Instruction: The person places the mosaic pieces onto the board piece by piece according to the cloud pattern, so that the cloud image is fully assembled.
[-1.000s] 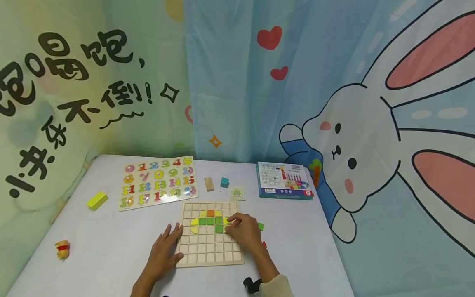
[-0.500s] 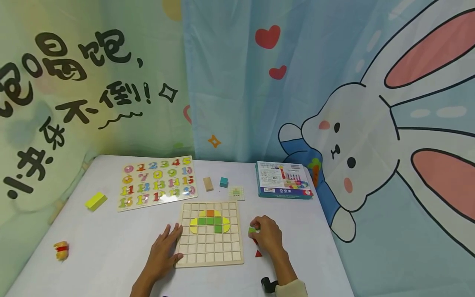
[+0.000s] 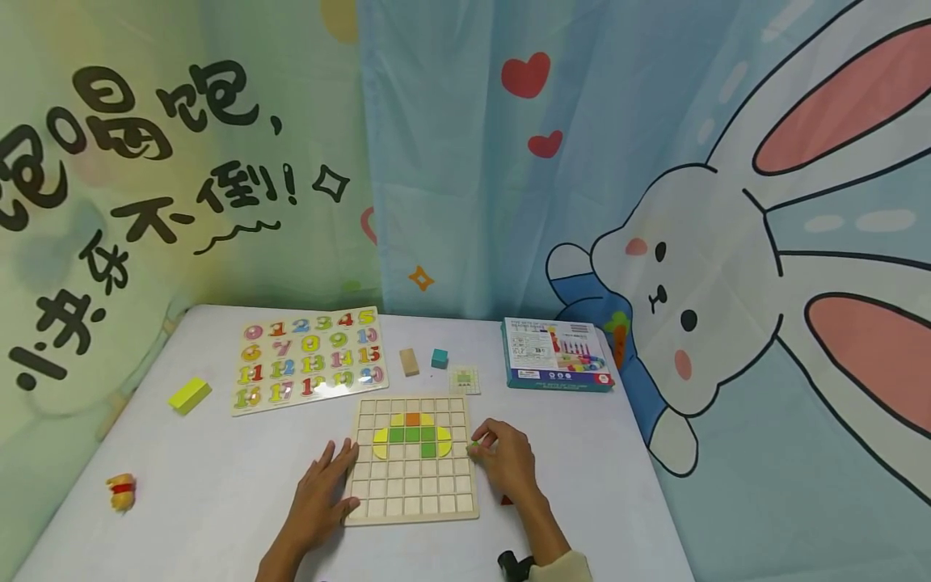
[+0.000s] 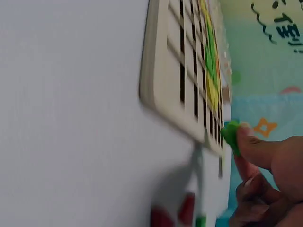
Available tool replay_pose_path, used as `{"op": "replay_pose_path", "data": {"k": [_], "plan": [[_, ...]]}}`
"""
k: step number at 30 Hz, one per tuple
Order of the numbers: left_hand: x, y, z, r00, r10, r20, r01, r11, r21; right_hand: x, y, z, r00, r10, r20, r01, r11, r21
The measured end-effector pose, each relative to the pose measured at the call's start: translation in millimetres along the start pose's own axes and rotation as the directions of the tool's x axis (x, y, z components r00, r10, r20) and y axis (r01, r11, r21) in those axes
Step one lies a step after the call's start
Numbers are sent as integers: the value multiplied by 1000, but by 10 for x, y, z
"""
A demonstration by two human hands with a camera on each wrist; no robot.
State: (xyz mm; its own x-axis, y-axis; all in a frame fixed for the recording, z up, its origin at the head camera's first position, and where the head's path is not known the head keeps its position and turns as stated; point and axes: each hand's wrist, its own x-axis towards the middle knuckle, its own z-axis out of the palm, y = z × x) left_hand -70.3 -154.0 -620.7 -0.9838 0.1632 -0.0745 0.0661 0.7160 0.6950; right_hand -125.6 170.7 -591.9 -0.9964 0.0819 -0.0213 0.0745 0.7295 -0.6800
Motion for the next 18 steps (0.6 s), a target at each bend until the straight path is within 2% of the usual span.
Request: {"op": "replay_pose_path", "data": {"k": [4, 9, 18], "plan": [[0, -6, -1, 1000, 1, -2, -1, 1000, -3, -34, -164, 153, 1000, -24, 8, 23, 996, 88], [-3, -8, -3, 1000, 14, -14, -14, 1000, -9, -30, -363, 406, 998, -51, 36, 46, 992, 114], [-1, -6, 4, 1000, 3, -5, -3, 1000, 3, 4, -566, 730, 994, -102, 33, 102, 995, 11]]}}
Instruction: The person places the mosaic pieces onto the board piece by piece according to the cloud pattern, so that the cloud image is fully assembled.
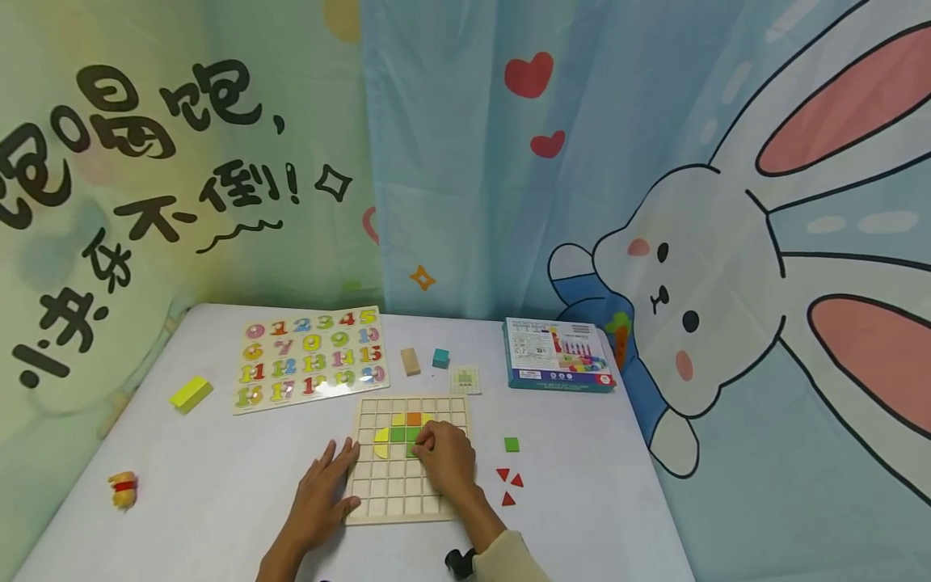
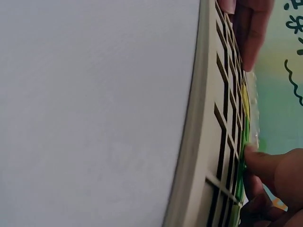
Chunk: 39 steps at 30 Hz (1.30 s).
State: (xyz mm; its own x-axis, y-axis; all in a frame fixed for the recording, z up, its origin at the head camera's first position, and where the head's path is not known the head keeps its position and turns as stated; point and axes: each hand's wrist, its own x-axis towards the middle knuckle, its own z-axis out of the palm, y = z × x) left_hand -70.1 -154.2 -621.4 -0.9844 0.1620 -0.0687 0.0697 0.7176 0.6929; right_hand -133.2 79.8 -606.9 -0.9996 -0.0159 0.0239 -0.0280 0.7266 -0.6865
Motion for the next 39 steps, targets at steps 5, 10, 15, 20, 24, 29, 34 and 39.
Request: {"op": "replay_pose_path", "data": {"k": [5, 10, 15, 20, 24, 29, 34, 39], "plan": [[-2, 4, -12, 1000, 0, 1, 0, 1000, 0, 12, -13, 14, 1000, -24, 15, 25, 999, -42], [-17, 0, -14, 999, 27, -21, -27, 1000, -8, -32, 13, -100, 997, -38, 72, 39, 999, -12], [-20, -3, 2, 999, 36, -26, -37, 999, -12, -95, 147, -305, 998, 8, 69, -14, 997, 82], [-18, 3, -7, 1000, 15, -15, -15, 1000, -20, -113, 426, -566, 994, 98, -42, -92, 990, 111], [-24, 9, -26, 1000, 12, -14, -12, 1000, -13, -95, 669, -768, 974, 187, -125, -184, 982, 36], [-24, 4, -27, 1000, -1, 0, 1, 1000, -4, -83, 879, -965, 954, 273, -125, -280, 959, -44], [-17, -6, -17, 1000, 2, 1, -2, 1000, -3, -62, 1012, -968, 953, 290, -91, -297, 951, -89], [-5, -9, 1, 1000, 5, -3, -5, 1000, -12, -18, 1053, -936, 949, 300, -100, -309, 946, -95]]}}
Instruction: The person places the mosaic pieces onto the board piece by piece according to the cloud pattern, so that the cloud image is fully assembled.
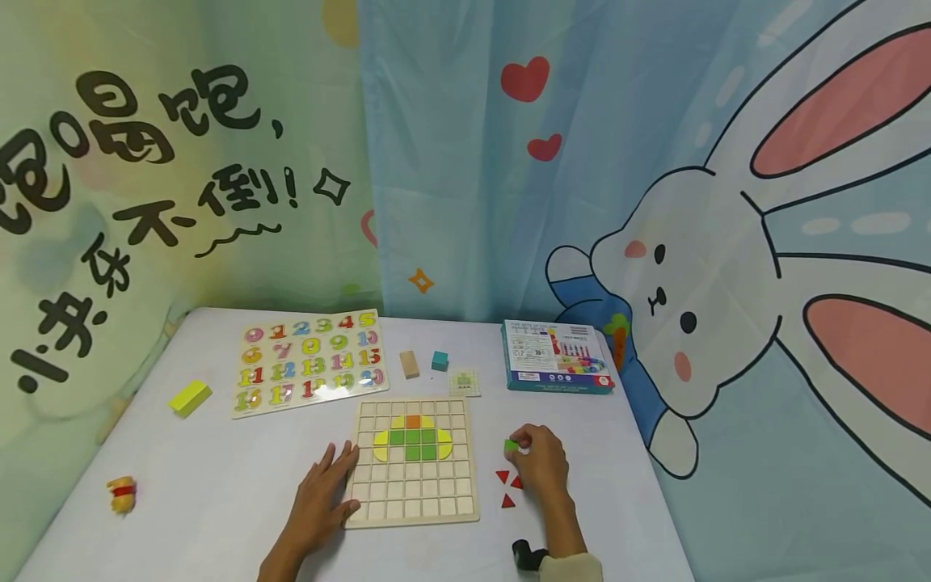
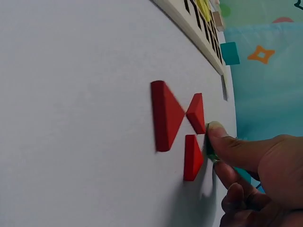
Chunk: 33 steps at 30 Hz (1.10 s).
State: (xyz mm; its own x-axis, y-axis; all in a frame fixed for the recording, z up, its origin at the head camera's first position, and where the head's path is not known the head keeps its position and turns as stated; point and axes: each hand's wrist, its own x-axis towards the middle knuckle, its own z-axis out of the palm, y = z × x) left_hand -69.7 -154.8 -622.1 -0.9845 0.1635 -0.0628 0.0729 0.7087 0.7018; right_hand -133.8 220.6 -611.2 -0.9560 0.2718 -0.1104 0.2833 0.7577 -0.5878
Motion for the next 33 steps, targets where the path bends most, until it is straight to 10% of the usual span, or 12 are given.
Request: {"op": "replay_pose_path", "data": {"k": [17, 33], "plan": [[-24, 16, -18, 1000, 5, -13, -5, 1000, 11, -351, -678, 312, 981, -191, 23, 181, 959, 220], [-1, 6, -20, 1000, 20, -10, -20, 1000, 2, -436, -1294, 919, 928, -367, 54, 357, 923, 140]]}}
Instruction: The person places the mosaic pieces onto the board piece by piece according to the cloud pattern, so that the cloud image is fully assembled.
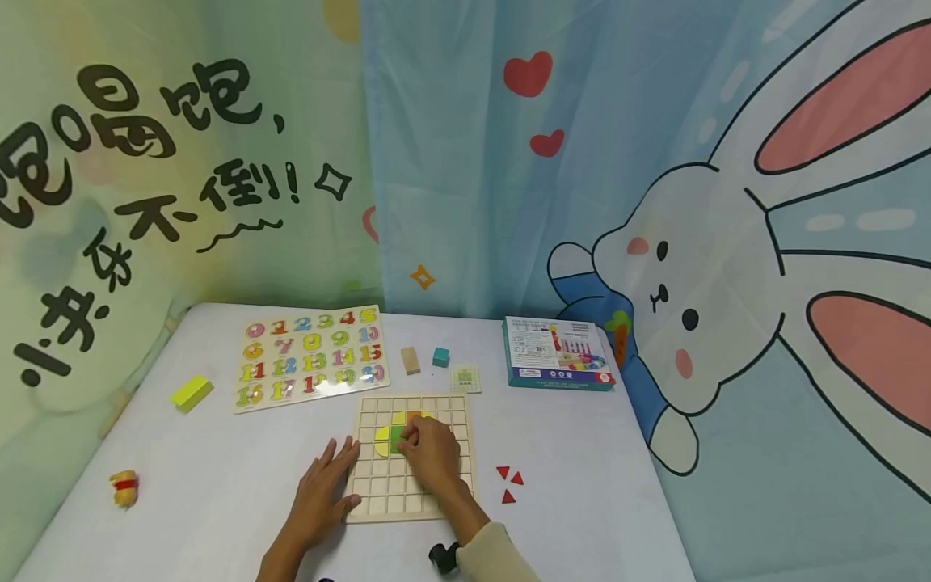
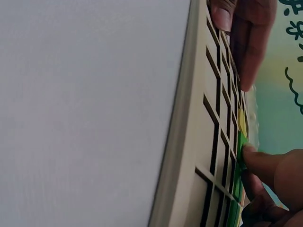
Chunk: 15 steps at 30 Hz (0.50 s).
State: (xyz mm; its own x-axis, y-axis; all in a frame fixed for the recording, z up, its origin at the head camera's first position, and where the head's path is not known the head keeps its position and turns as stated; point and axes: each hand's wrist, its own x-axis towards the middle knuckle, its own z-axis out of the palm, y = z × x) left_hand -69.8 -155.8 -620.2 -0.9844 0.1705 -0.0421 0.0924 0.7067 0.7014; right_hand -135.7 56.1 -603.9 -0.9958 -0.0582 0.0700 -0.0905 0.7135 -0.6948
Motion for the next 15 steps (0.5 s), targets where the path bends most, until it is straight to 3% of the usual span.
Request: {"op": "replay_pose_path", "data": {"k": [10, 15], "plan": [[-14, 4, -7, 1000, 10, 0, -10, 1000, 6, -20, -46, -10, 999, -17, 44, 20, 997, -79], [-25, 4, -8, 1000, 21, -10, -21, 1000, 12, -89, 11, -110, 997, -7, 79, 9, 999, -32]]}}
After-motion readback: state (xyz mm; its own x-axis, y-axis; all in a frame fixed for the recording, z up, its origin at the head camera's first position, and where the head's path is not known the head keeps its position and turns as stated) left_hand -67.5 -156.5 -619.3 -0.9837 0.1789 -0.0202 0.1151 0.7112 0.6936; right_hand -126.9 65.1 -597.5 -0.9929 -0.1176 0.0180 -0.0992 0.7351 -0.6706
